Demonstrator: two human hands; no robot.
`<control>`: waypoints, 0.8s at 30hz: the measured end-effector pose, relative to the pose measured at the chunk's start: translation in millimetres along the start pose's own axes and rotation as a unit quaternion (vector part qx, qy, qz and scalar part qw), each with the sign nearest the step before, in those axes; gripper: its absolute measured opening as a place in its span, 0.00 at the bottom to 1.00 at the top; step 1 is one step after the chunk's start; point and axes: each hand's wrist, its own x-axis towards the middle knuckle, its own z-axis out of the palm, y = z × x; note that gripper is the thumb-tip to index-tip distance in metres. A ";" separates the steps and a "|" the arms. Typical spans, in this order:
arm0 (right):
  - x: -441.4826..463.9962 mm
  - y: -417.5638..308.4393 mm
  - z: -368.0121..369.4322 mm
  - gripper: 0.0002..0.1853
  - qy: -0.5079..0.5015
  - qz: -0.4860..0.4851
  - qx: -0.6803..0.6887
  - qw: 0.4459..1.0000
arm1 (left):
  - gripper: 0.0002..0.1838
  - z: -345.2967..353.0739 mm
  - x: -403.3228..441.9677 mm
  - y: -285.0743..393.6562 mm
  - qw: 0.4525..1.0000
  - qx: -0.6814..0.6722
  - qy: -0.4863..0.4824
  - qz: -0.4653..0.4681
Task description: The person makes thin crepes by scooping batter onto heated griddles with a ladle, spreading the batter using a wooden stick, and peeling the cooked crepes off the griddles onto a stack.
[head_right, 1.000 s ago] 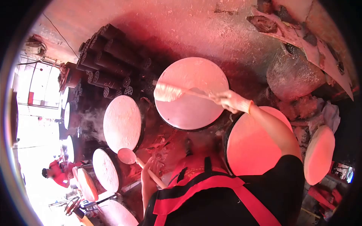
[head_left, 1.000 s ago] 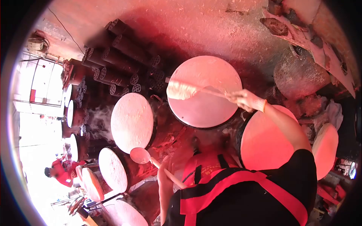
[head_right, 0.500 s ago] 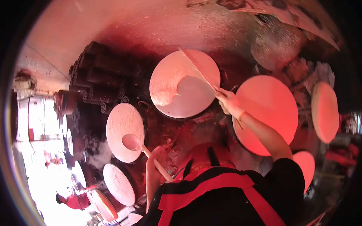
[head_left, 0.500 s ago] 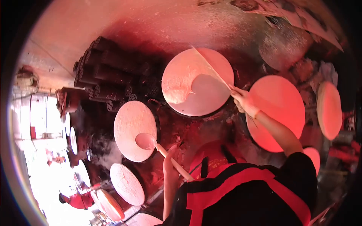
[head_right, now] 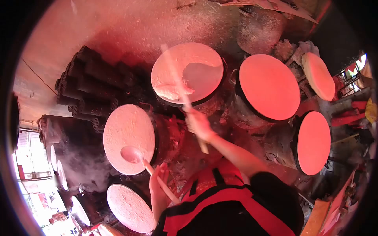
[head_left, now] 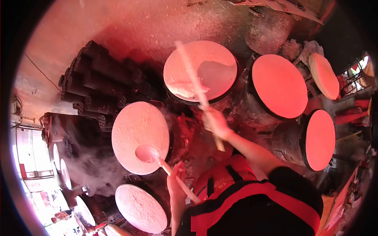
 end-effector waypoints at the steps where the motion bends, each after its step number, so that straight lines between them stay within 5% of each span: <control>1: 41.2 27.8 26.5 0.14 -0.018 -0.017 0.000 1.000 | 0.17 -11.4 -7.5 -2.4 1.000 0.004 0.021 -0.012; 5: 144.7 85.3 113.7 0.17 0.119 -0.061 -0.133 0.982 | 0.19 -14.6 -45.4 10.4 0.994 0.014 0.100 -0.040; 9: 121.1 116.0 93.1 0.20 0.192 -0.083 -0.100 0.973 | 0.20 -42.3 -55.3 1.8 0.994 0.020 0.099 -0.030; 15: -3.6 43.6 27.4 0.25 0.150 -0.002 -0.004 0.989 | 0.15 -49.0 -40.0 -3.4 0.999 0.020 0.033 -0.020; 17: -3.5 14.2 5.1 0.25 0.167 -0.017 -0.050 0.985 | 0.14 -35.9 -43.7 2.0 0.999 0.017 0.028 -0.020; 21: 22.6 0.6 44.8 0.20 0.211 -0.070 0.069 0.973 | 0.14 -15.2 -46.7 4.5 0.999 0.045 0.002 -0.006; 24: 6.1 21.4 35.2 0.20 0.021 0.044 -0.084 0.995 | 0.14 -3.9 -39.2 0.1 0.999 0.036 -0.026 -0.008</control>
